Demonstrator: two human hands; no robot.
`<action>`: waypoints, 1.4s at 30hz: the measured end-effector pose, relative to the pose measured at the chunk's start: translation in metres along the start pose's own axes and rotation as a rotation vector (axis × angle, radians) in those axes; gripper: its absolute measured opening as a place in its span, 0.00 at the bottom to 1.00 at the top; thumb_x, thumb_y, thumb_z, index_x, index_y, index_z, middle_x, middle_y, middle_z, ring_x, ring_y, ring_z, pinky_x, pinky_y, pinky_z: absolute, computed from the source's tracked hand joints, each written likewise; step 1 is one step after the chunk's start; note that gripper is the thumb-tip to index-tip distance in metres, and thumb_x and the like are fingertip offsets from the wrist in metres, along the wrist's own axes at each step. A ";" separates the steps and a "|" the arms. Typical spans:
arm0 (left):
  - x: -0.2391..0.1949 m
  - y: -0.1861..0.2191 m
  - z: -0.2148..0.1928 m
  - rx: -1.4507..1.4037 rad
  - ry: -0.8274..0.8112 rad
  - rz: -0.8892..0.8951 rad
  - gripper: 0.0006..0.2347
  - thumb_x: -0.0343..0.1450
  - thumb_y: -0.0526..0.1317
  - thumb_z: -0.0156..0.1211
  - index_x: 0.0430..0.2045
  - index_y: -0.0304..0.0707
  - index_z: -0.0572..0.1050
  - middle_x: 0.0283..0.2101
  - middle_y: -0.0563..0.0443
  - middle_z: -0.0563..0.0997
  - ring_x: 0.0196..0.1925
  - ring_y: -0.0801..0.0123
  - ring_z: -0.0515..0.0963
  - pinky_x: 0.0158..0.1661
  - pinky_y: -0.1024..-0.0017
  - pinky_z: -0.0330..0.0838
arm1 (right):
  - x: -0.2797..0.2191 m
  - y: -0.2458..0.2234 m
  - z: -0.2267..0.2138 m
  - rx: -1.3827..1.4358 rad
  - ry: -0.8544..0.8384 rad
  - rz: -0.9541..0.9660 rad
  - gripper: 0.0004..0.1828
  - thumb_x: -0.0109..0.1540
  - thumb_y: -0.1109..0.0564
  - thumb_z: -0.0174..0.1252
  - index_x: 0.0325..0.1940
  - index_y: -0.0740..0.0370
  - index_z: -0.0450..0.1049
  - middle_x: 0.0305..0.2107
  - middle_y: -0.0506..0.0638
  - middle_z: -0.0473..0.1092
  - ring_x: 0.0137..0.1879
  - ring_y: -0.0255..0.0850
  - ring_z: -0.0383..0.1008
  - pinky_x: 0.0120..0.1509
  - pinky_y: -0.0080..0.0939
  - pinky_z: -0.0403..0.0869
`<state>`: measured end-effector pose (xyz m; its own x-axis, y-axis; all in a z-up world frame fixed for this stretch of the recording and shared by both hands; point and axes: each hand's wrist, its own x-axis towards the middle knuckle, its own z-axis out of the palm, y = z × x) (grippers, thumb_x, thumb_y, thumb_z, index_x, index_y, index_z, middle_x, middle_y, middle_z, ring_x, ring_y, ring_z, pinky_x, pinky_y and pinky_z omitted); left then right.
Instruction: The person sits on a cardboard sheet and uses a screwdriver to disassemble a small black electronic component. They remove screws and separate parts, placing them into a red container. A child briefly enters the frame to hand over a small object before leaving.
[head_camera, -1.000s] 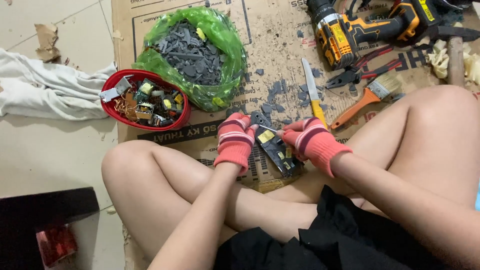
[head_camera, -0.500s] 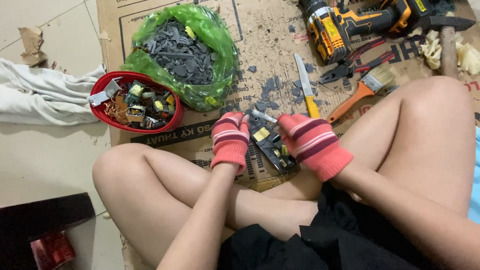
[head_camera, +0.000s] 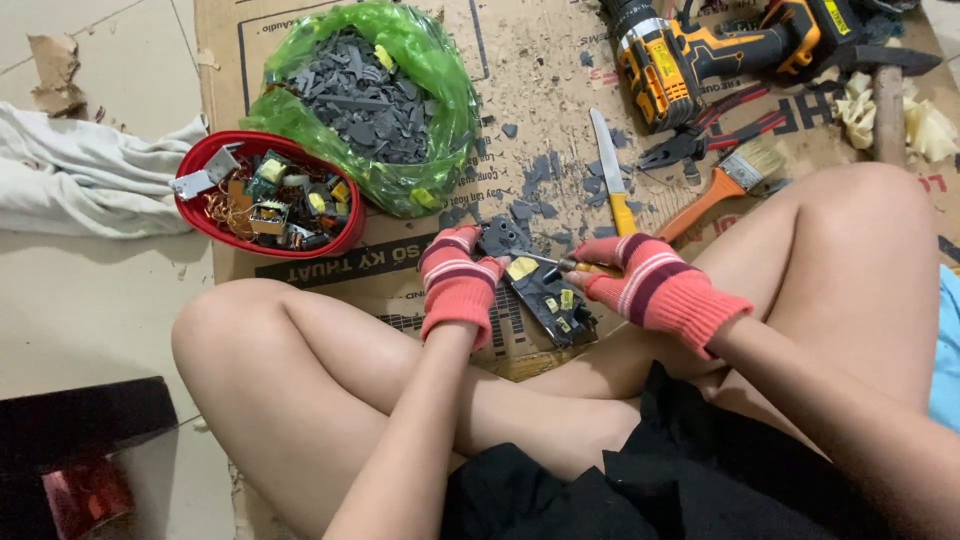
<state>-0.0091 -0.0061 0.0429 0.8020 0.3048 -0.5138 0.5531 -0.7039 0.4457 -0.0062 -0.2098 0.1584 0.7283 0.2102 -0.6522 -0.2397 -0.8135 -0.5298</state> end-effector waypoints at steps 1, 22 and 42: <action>0.003 -0.001 0.001 -0.006 0.001 -0.001 0.25 0.63 0.50 0.72 0.57 0.54 0.76 0.59 0.54 0.77 0.62 0.54 0.76 0.59 0.56 0.73 | 0.000 -0.004 -0.002 -0.006 0.000 -0.001 0.18 0.64 0.56 0.58 0.58 0.60 0.78 0.50 0.67 0.77 0.61 0.59 0.76 0.71 0.57 0.70; 0.019 -0.005 -0.004 0.042 -0.220 -0.105 0.27 0.65 0.53 0.70 0.60 0.60 0.73 0.61 0.52 0.73 0.64 0.48 0.74 0.56 0.47 0.74 | 0.001 -0.042 -0.014 -0.090 -0.029 0.065 0.22 0.64 0.55 0.52 0.61 0.62 0.77 0.52 0.64 0.76 0.62 0.57 0.75 0.69 0.56 0.70; 0.029 -0.017 0.015 0.043 -0.221 -0.126 0.24 0.65 0.52 0.68 0.57 0.62 0.75 0.58 0.51 0.76 0.61 0.48 0.76 0.55 0.49 0.75 | 0.034 -0.048 -0.025 -0.223 -0.099 0.057 0.20 0.65 0.55 0.54 0.60 0.60 0.78 0.47 0.63 0.77 0.51 0.54 0.79 0.54 0.48 0.78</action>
<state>0.0020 0.0051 0.0095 0.6559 0.2479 -0.7130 0.6317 -0.6973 0.3387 0.0461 -0.1773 0.1751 0.6489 0.2035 -0.7332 -0.1228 -0.9229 -0.3649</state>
